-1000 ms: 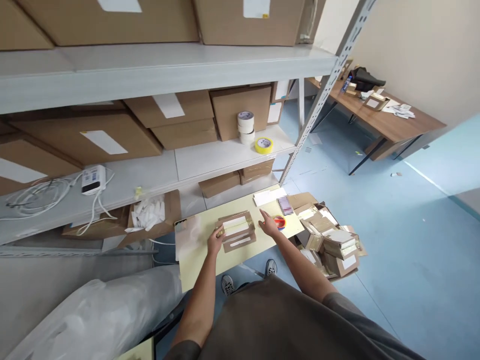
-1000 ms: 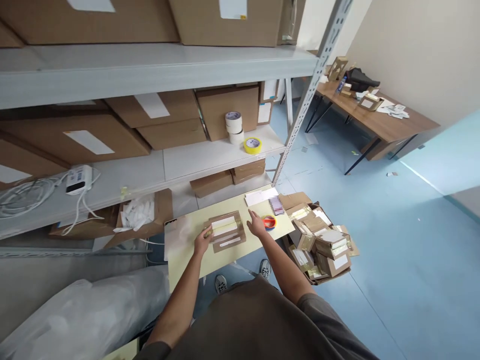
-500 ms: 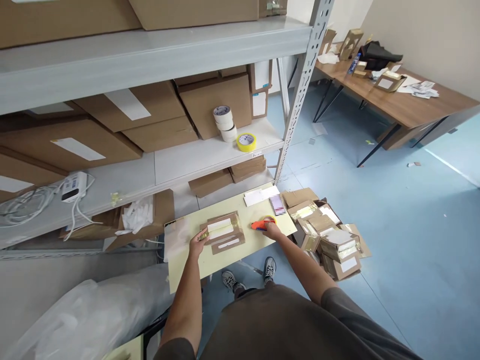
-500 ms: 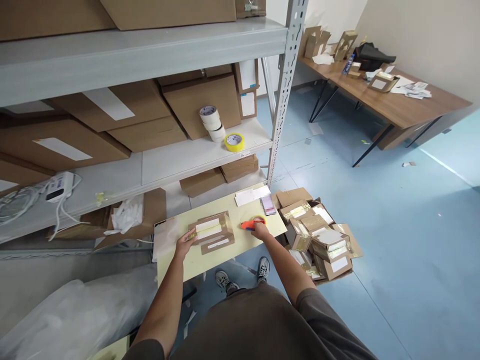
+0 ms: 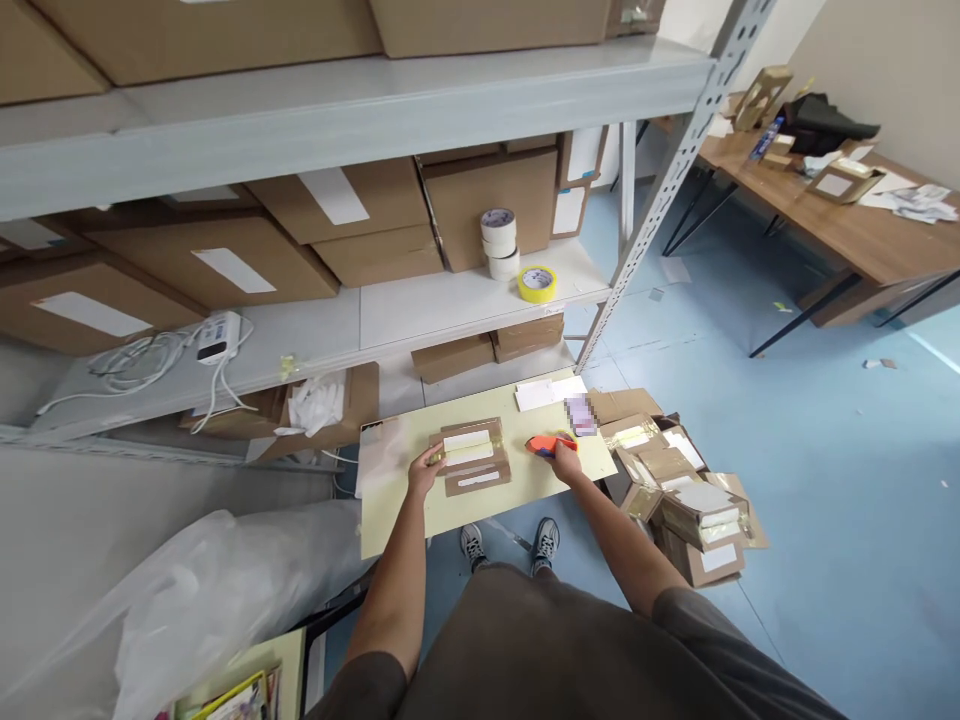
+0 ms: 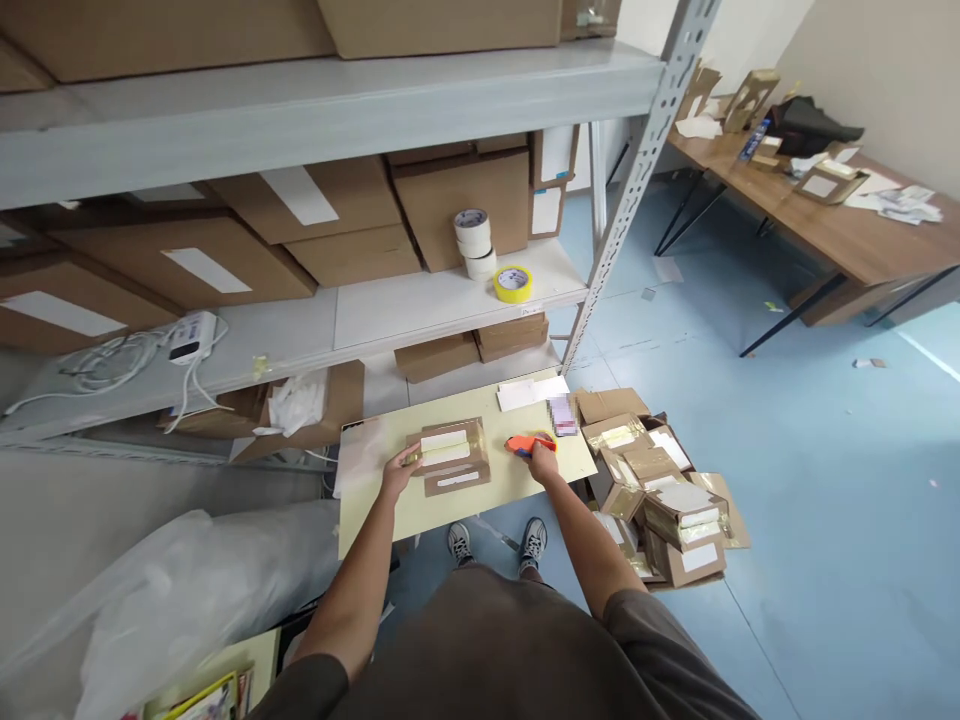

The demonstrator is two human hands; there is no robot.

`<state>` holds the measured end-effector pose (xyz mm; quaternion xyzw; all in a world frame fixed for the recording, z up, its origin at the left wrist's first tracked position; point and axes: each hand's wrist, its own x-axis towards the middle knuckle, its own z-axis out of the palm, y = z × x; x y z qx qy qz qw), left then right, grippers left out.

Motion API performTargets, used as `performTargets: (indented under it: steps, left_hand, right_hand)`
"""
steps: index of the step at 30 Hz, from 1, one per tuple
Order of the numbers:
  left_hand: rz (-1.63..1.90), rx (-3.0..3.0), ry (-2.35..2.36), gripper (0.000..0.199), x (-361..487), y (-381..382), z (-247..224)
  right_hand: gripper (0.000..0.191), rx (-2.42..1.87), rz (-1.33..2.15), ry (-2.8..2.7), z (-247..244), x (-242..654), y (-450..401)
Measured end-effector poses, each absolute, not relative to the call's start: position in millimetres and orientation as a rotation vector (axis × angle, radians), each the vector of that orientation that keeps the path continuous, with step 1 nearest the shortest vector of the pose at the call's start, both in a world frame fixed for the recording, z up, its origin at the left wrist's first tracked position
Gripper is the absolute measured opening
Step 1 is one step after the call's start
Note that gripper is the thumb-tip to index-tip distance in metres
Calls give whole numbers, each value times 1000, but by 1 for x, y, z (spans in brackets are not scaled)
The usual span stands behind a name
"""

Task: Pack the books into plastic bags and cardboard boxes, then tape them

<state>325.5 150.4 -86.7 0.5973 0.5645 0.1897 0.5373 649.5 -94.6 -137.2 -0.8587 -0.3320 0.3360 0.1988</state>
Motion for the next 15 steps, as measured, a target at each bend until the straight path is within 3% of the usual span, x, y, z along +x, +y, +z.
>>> performTargets:
  steps: [7,15]
  left_hand:
    - [513,1443,1259,54,324,145,-95]
    - [528,1445,1260,50,325,138,-97]
  right_hand:
    - [38,-2134,799,-1082,-67,628,-85]
    - [43,-1606,1153,-1349,-16,587,-6]
